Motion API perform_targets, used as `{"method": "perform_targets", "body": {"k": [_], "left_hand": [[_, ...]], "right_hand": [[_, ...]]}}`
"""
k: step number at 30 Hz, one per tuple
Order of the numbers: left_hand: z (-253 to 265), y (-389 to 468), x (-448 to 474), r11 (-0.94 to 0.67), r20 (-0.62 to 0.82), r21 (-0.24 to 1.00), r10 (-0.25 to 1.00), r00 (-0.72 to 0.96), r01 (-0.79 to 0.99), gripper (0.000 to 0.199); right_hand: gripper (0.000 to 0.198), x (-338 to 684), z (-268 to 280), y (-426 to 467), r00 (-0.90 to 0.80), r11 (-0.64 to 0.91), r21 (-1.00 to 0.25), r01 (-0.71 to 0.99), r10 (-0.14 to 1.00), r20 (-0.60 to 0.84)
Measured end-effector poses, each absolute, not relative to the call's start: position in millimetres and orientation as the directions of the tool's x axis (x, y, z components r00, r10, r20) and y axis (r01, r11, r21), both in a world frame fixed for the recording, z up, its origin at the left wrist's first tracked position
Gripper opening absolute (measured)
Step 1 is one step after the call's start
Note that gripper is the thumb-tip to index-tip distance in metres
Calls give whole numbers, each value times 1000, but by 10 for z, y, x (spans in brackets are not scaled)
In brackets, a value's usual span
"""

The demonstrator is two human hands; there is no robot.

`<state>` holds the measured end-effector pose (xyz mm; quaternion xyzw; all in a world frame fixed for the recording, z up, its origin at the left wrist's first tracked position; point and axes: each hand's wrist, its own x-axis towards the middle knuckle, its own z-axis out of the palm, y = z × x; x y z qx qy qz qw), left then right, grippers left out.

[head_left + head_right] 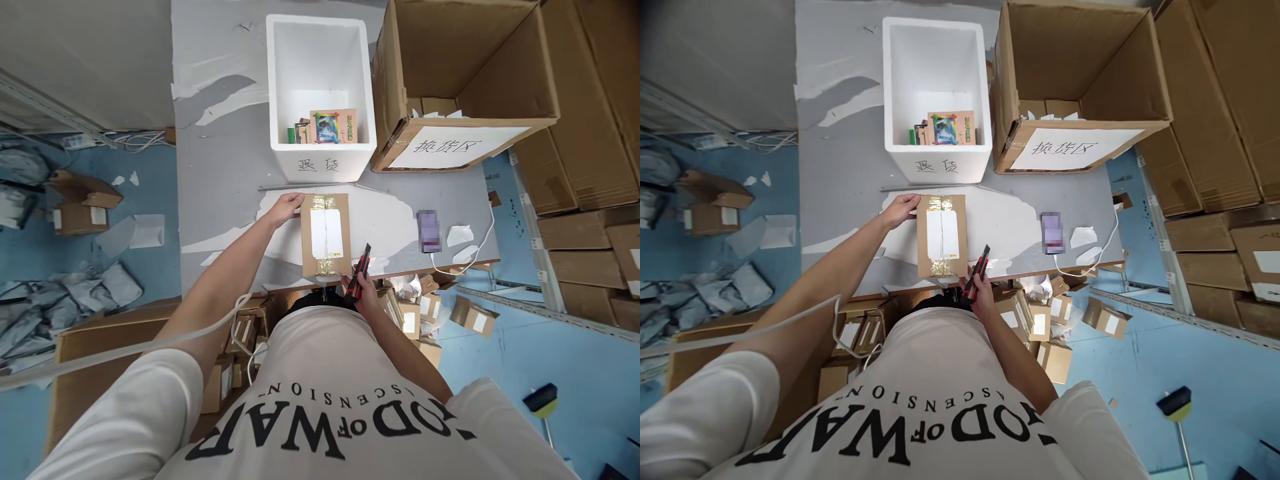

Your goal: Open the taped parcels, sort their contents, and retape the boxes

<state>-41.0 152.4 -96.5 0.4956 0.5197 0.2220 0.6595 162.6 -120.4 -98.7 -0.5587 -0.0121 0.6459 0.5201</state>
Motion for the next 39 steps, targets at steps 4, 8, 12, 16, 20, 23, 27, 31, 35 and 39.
{"method": "perform_targets", "body": {"k": [4, 8, 12, 16, 20, 23, 27, 31, 35, 39], "left_hand": [[-889, 1425, -522, 398, -434, 901, 831, 347, 175, 61], [-774, 1062, -697, 375, -374, 926, 903, 211, 39, 62], [-783, 477, -766, 350, -356, 931, 933, -55, -103, 54], [-919, -64, -679, 368, -420, 900, 877, -232, -234, 48], [-1037, -399, -572, 410, -501, 857, 806, -317, -311, 50], [-1065, -491, -565, 452, -524, 849, 785, -330, -273, 52], [-999, -409, -646, 420, -376, 906, 854, -360, 48, 55], [-772, -148, -681, 146, -62, 788, 985, -159, 598, 73], [-536, 141, -564, -275, -76, 431, 938, 338, 860, 99], [-466, 258, -432, -434, -221, 237, 847, 483, 869, 122]], "right_hand": [[53, 1831, -905, -1060, 187, -473, -663, -580, 715, -674], [36, 2204, -731, -637, 197, -520, -716, -465, 728, -657], [22, 2553, -513, 40, 115, -617, -729, -298, 735, -669], [14, 2652, -400, 625, -61, -648, -750, -134, 760, -646], [11, 2510, -477, 924, -79, -651, -759, -14, 758, -648], [14, 2414, -570, 950, -70, -588, -809, 19, 806, -587], [28, 2465, -545, 660, 41, -452, -880, 142, 891, -451], [58, 2572, -335, 72, 130, -417, -780, 466, 905, -406], [70, 2523, -168, -368, 40, -376, -670, 640, 887, -460], [67, 2415, -142, -454, 3, -315, -557, 768, 873, -489]]}}
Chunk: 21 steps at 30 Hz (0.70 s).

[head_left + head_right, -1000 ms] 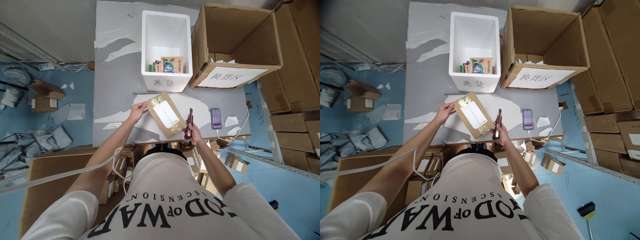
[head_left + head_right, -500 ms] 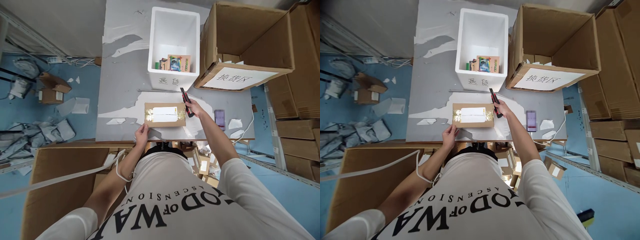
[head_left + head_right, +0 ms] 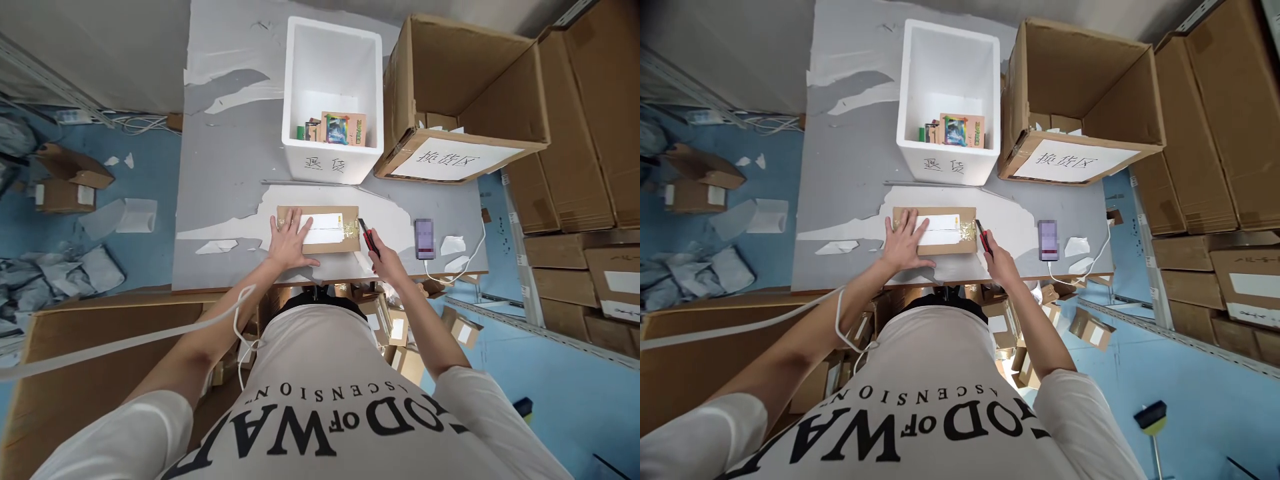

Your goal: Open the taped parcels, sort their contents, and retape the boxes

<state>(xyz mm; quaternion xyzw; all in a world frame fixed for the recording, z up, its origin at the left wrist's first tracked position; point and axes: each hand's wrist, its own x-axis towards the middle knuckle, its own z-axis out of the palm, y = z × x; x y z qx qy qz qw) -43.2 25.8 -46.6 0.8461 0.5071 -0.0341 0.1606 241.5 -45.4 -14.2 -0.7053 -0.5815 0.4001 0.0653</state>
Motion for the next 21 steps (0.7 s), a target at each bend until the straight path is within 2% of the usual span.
{"method": "perform_targets", "body": {"k": [6, 11, 16, 21], "left_hand": [[-468, 221, -401, -405, -254, 209, 857, 449, 890, 113], [-464, 207, -368, -348, -269, 213, 878, 397, 913, 109], [-462, 199, -338, -307, -305, 210, 881, 360, 928, 112], [-468, 205, -336, -300, -311, 216, 881, 357, 929, 114]], "right_hand": [[66, 2219, -9, -371, 47, -206, -268, 941, 865, -500], [67, 2013, 201, -220, 108, -195, -86, 977, 799, -592], [70, 1953, 344, -201, 114, -179, -35, 983, 753, -648], [71, 1961, 375, -357, 92, -163, -49, 985, 751, -654]]}}
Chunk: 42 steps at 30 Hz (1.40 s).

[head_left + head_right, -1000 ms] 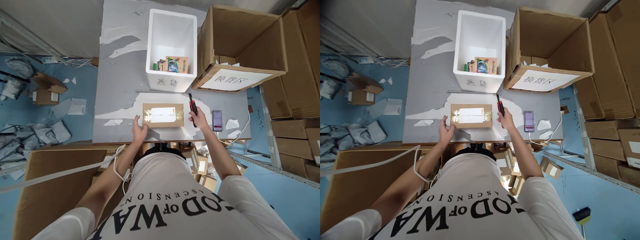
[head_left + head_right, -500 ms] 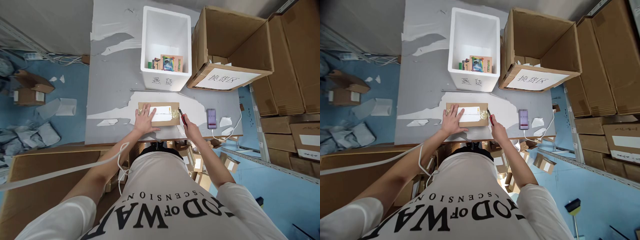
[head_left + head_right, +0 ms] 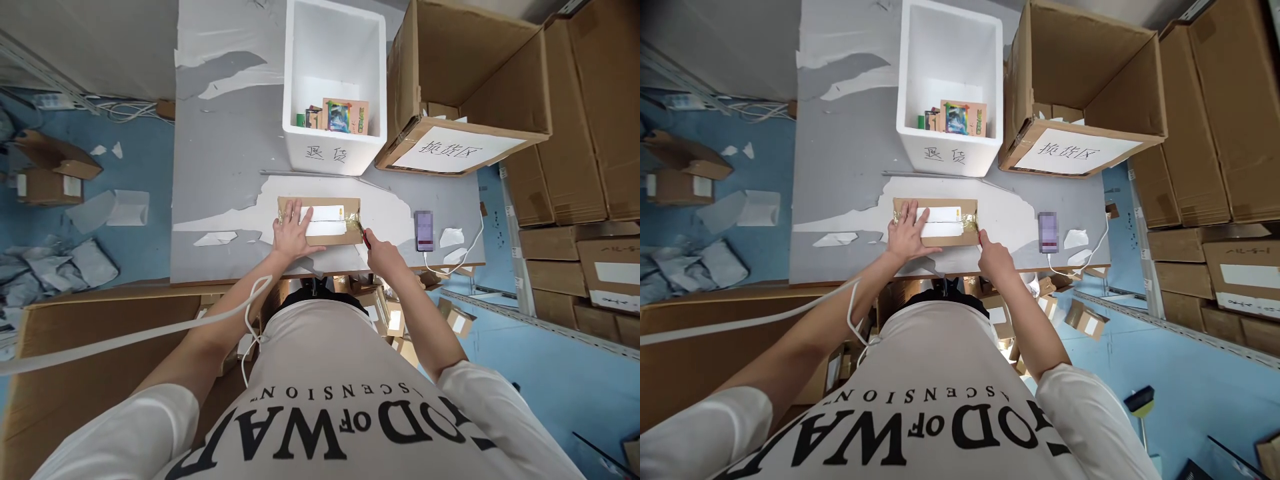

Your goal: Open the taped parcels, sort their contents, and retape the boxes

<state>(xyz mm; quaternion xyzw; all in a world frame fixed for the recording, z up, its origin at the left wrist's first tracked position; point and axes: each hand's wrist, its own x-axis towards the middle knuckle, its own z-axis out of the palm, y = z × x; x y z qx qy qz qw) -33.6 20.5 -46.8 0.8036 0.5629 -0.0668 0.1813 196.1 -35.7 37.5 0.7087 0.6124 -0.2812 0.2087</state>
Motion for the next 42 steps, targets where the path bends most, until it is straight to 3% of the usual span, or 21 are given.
{"method": "perform_targets", "body": {"k": [7, 12, 16, 22, 28, 30, 33, 35, 38, 40, 42], "left_hand": [[-502, 200, -353, -316, -264, 251, 887, 379, 915, 114], [-512, 206, -376, -339, -229, 265, 887, 401, 902, 114], [-529, 176, -408, -365, -156, 280, 895, 418, 888, 108], [-587, -196, -397, -453, -127, 287, 856, 502, 844, 82], [-699, -469, -353, -452, -100, 308, 860, 501, 837, 76], [-731, -466, -355, -449, -87, 315, 864, 497, 836, 80], [-767, -445, -363, -452, -76, 335, 862, 501, 827, 87], [-780, -435, -364, -449, -77, 343, 862, 501, 825, 90], [-783, -417, -362, -455, -82, 332, 859, 505, 826, 92], [-779, -404, -363, -468, -79, 319, 854, 515, 825, 94], [-773, -395, -367, -479, -74, 309, 849, 523, 822, 94]], "right_hand": [[67, 2034, 371, -666, 66, -153, -88, 984, 782, -620], [65, 2318, 341, -846, 178, -259, -124, 958, 874, -451], [66, 2526, -245, -787, 338, -402, -81, 912, 848, -408], [59, 2601, -1227, -582, 366, -411, -24, 911, 835, -412], [60, 2598, -1443, -658, 378, -455, -90, 886, 821, -428], [62, 2607, -1344, -600, 362, -433, -139, 891, 860, -360], [64, 2513, -1025, -289, 267, -280, -271, 921, 960, -87], [66, 2326, -772, 23, 18, -4, -322, 947, 999, 41], [66, 1911, -502, 443, -486, 462, -273, 844, 874, -23], [65, 1651, -437, 596, -617, 587, -214, 781, 779, -113], [59, 1482, -425, 657, -646, 628, -152, 764, 740, -189]]}}
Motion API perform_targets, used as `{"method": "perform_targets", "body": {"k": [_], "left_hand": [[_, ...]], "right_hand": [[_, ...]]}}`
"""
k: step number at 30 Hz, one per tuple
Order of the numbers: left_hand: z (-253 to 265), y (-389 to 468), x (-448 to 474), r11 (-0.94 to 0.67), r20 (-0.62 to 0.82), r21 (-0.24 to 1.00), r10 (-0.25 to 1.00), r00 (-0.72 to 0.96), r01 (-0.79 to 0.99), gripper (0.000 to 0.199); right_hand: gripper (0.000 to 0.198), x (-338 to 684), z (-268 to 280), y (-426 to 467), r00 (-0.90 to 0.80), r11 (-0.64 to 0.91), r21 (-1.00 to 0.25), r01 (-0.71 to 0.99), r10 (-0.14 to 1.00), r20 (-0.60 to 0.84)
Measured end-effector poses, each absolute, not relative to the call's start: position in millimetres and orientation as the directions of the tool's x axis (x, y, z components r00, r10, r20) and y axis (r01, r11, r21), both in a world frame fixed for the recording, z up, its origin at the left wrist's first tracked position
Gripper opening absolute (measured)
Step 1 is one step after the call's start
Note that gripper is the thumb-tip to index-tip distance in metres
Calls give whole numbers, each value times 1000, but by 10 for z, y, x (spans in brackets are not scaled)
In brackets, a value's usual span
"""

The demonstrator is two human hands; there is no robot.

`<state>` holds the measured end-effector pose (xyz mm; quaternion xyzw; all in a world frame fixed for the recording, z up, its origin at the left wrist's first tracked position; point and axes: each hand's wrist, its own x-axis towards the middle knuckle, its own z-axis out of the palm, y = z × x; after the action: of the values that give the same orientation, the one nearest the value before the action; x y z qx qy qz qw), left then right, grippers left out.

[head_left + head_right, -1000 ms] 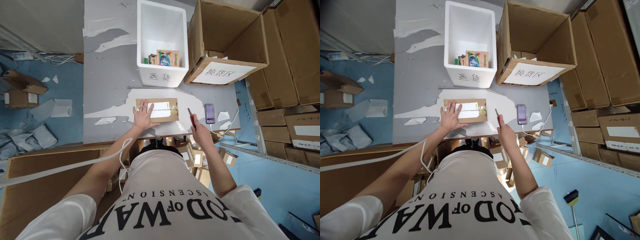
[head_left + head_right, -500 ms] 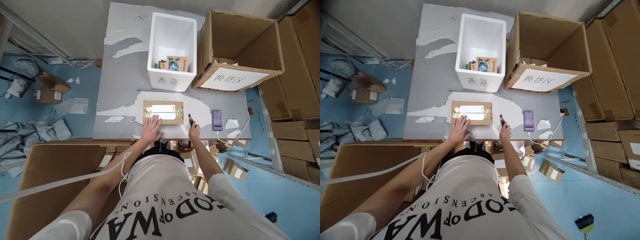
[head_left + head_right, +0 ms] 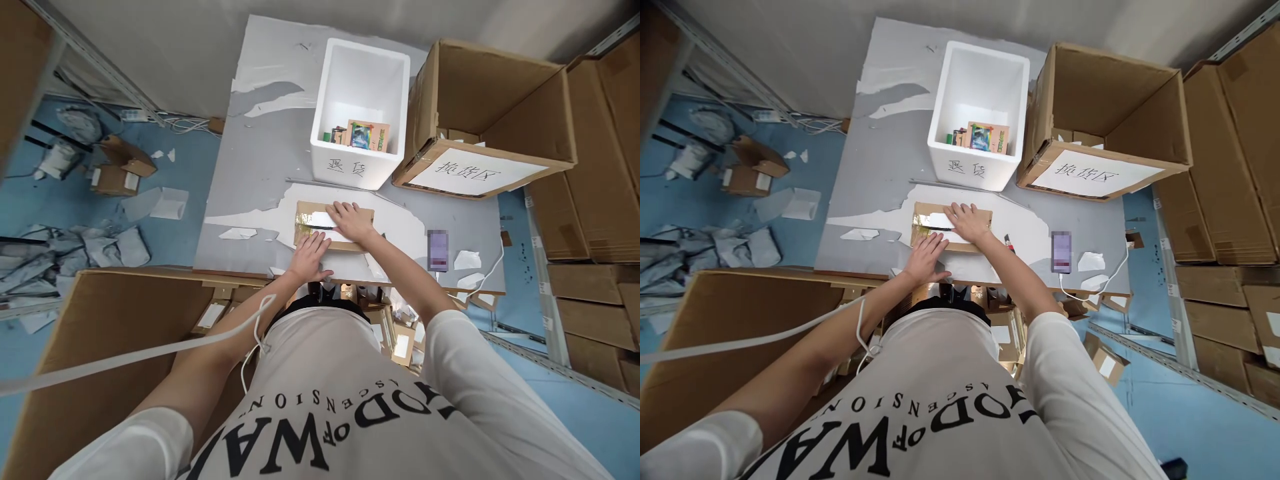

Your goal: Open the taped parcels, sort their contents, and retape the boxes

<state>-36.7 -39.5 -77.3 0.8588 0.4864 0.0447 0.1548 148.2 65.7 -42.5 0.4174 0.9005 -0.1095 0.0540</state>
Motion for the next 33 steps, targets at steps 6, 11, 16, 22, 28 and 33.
{"method": "perform_targets", "body": {"k": [6, 11, 16, 22, 28, 33], "left_hand": [[-762, -438, -372, -469, -96, 301, 851, 516, 830, 95], [-747, -466, -370, -456, -110, 308, 855, 508, 835, 96], [-704, -467, -361, -456, -106, 323, 854, 510, 829, 92], [-568, -190, -705, -392, -75, 361, 892, 445, 846, 90], [-657, 440, -1227, -495, -94, 469, 795, 599, 731, 116], [-824, 544, -1284, -554, 36, 520, 775, 631, 651, 105]], "right_hand": [[45, 1511, -148, 975, -645, 649, -127, 750, 676, -356], [43, 1610, 5, 1470, -506, 499, -117, 859, 787, -354], [49, 1605, -342, 1479, -309, 266, -186, 946, 915, -259], [48, 1702, -324, 1025, -541, 522, -292, 801, 841, 17], [69, 1544, -173, 501, -631, 574, -264, 775, 678, -377], [39, 1420, -133, 253, -509, 487, -155, 860, 787, -349]]}}
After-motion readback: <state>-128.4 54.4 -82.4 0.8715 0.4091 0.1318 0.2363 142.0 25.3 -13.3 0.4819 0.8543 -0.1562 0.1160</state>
